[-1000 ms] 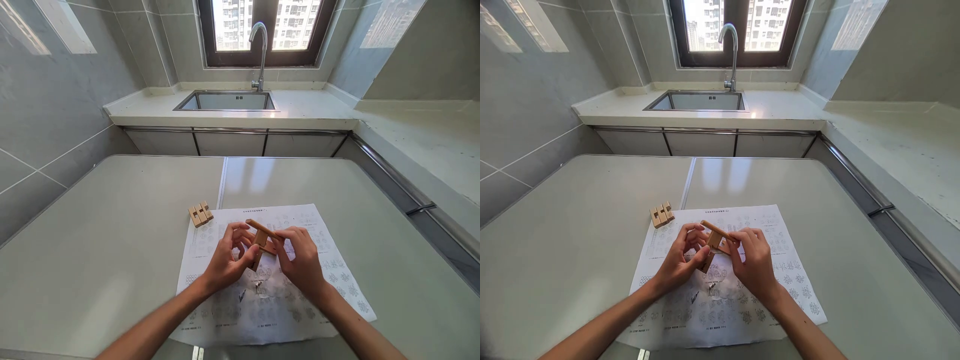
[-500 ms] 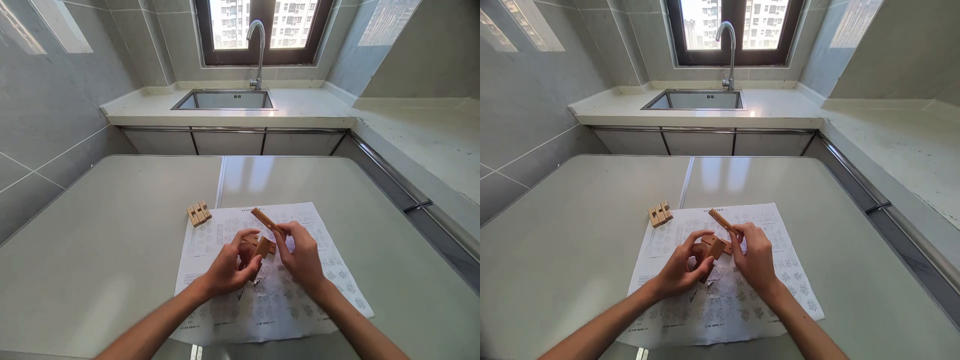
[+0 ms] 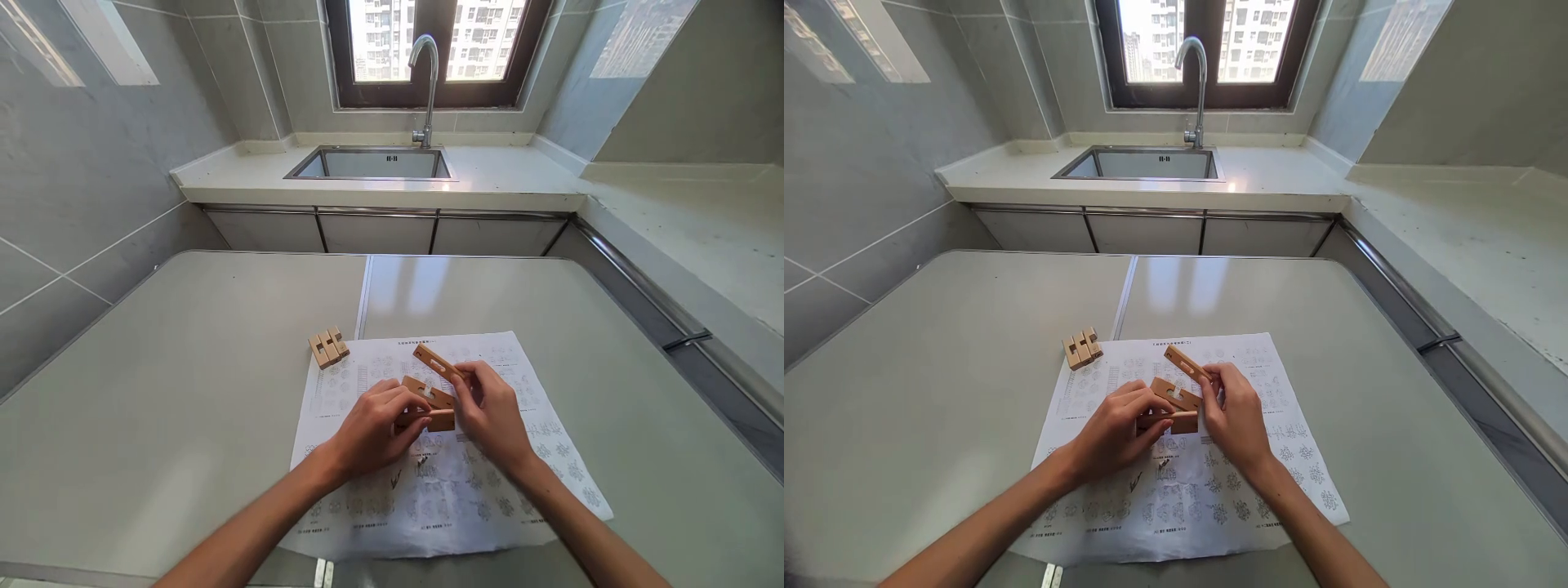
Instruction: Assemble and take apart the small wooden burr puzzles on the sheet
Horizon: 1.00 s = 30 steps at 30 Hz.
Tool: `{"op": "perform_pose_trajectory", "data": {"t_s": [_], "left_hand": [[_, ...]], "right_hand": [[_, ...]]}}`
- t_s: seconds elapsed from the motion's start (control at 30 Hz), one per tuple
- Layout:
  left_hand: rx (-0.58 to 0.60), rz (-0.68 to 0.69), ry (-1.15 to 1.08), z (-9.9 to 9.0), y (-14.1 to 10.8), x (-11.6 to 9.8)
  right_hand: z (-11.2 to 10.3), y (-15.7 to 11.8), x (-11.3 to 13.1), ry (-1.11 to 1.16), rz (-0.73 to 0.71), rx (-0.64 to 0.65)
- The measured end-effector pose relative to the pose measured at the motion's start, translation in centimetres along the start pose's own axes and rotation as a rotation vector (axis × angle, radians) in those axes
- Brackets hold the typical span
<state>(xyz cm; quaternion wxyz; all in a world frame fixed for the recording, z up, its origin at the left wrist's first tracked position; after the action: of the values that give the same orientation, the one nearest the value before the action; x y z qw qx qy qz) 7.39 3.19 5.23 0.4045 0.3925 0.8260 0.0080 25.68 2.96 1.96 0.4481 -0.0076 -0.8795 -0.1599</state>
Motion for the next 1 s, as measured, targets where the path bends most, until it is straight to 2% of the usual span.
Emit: {"op": "perform_pose_trajectory", "data": {"t_s": [0.4,0.67,1.0], "left_hand": [[0.047,0.032,0.119,0.8,-0.2,1.7],[-0.033,-0.004,0.173,-0.5,-0.1,1.5],[0.052,-0.017,0.209,0.1,-0.3,1.4]], "right_hand": [[1.2,-0.1,-0.4,-0.093,-0.085,0.092],[1.6,-0.3,0.0,-0.180,-0.141,0.142],[2.4,-0.9,0.5,-0.177,-0.198,0.231]]}}
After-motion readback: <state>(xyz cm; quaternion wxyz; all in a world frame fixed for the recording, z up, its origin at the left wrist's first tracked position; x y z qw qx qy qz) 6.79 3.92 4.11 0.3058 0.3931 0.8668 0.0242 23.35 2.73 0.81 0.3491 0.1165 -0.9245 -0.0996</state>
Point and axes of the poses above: each hand's wrist, its own y-axis towards the middle knuckle, its own z-axis out of the palm, x = y × z, the point moved 8 cm from there along y, towards the middle knuckle, and after that the axes turned 1 degree about -y, right-handed, at the moved point
